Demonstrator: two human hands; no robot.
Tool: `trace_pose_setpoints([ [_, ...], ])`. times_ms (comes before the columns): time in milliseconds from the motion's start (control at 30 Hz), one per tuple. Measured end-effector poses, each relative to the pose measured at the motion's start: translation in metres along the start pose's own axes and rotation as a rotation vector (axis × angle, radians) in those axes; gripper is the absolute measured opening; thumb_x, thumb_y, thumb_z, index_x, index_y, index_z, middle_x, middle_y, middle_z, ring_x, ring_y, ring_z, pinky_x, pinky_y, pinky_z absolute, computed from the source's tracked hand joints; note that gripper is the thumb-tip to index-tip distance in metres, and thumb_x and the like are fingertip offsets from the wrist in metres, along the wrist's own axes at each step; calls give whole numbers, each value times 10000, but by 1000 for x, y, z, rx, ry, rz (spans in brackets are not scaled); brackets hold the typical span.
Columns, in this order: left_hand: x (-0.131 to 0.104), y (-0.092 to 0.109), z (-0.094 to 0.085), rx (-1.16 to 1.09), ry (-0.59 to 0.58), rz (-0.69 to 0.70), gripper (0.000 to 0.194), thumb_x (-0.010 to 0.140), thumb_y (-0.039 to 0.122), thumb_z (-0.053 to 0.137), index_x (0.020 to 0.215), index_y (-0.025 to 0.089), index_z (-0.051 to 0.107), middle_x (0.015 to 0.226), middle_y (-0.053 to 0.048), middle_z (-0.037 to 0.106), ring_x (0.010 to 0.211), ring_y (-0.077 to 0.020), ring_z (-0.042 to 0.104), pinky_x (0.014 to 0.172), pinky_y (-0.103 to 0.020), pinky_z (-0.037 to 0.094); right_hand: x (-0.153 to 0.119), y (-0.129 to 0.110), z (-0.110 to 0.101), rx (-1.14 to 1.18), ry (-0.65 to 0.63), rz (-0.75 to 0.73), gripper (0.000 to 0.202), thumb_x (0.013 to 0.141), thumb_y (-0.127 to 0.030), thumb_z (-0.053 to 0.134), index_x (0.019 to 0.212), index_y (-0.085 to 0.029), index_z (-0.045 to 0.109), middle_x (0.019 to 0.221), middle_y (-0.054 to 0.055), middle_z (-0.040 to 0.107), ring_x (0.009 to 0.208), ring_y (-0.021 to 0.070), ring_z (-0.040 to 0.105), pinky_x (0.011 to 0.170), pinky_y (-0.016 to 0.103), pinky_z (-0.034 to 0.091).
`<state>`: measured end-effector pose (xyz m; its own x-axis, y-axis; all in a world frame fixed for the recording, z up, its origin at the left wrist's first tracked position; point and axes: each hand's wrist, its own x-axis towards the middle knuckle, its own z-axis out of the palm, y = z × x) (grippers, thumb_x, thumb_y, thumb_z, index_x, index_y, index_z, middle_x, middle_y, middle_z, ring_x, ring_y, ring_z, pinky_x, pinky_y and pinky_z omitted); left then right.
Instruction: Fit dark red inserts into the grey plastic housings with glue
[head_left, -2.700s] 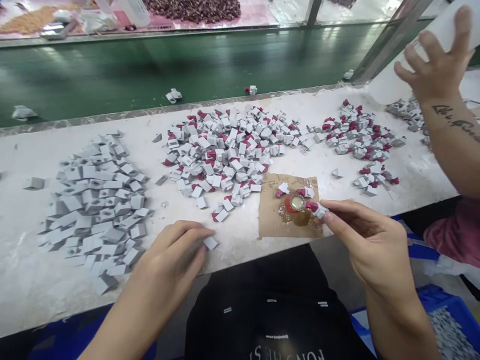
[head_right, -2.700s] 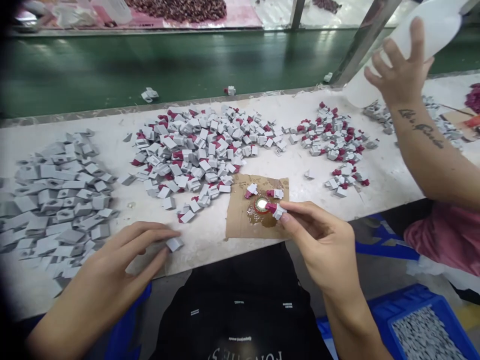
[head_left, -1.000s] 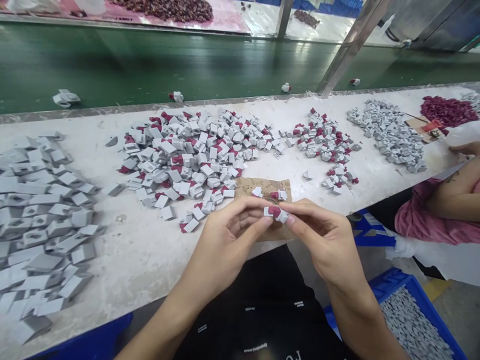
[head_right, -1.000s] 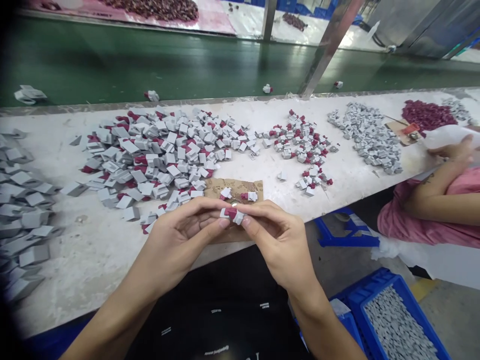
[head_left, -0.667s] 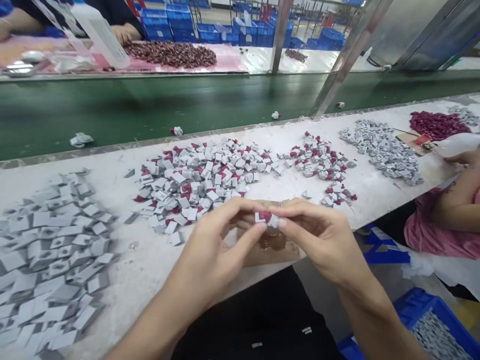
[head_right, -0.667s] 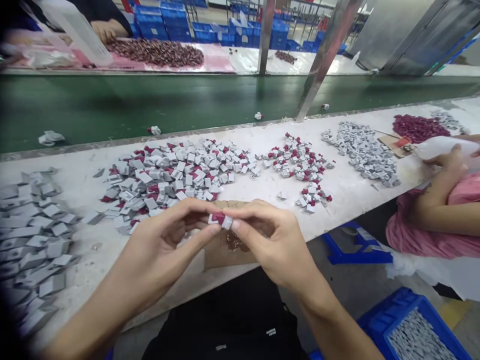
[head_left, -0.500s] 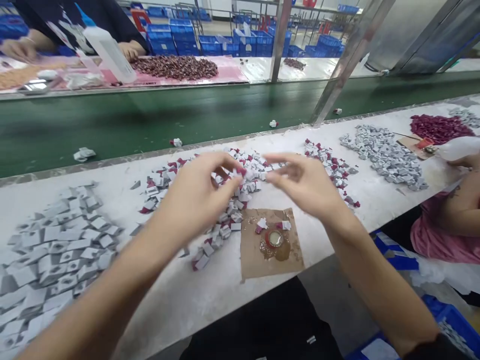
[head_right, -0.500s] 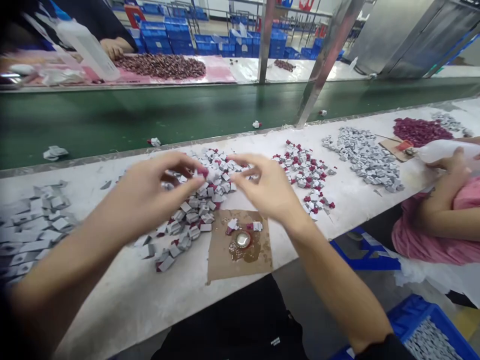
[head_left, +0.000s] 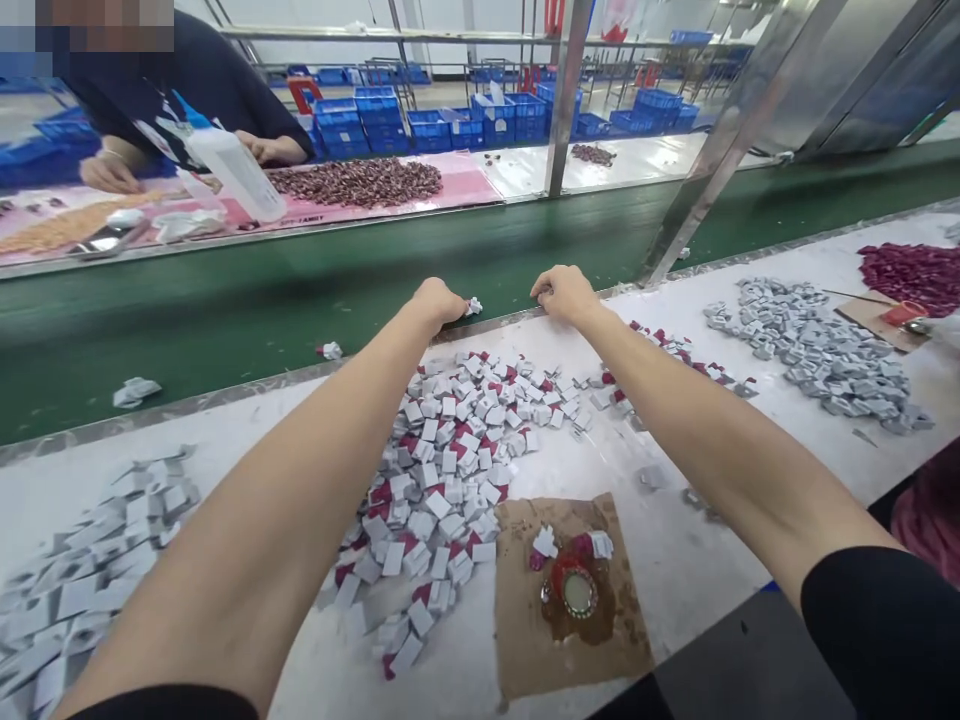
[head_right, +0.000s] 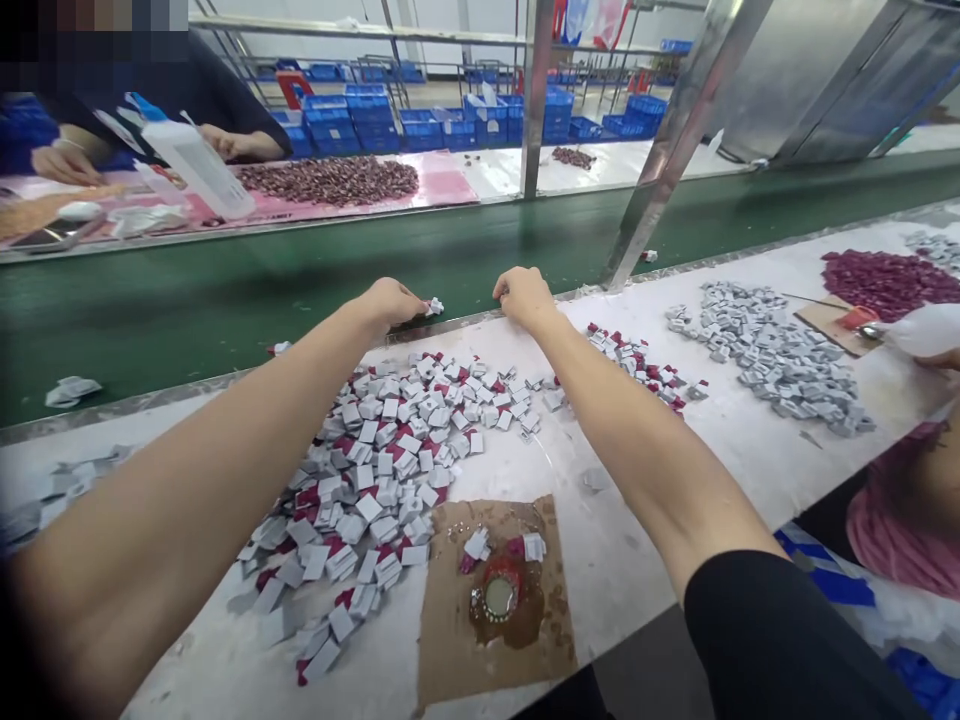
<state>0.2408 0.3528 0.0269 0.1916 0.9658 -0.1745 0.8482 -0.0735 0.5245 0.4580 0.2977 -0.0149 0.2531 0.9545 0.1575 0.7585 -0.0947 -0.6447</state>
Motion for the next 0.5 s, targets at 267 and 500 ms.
trace_pose_setpoints([
  [267,-116,-16,-28,-347,-8,506,438,967,230,845,1394,198,753,1326,-125,839,1191,-266,785,956,-389,628,-112,-49,-45,803,-58,-7,267,1079,-517,857,1145,-267,793,1111,59,878,1054,232,877,1062,434,717],
  [500,-247,-32,-10,-619,41,708,48,1078,204,769,1087,215,815,1049,-27,862,961,-182,784,898,-342,607,-245,-93,-61,1090,-129,62,456,844,-631,1070,976,-272,822,950,18,844,906,223,848,976,422,754],
])
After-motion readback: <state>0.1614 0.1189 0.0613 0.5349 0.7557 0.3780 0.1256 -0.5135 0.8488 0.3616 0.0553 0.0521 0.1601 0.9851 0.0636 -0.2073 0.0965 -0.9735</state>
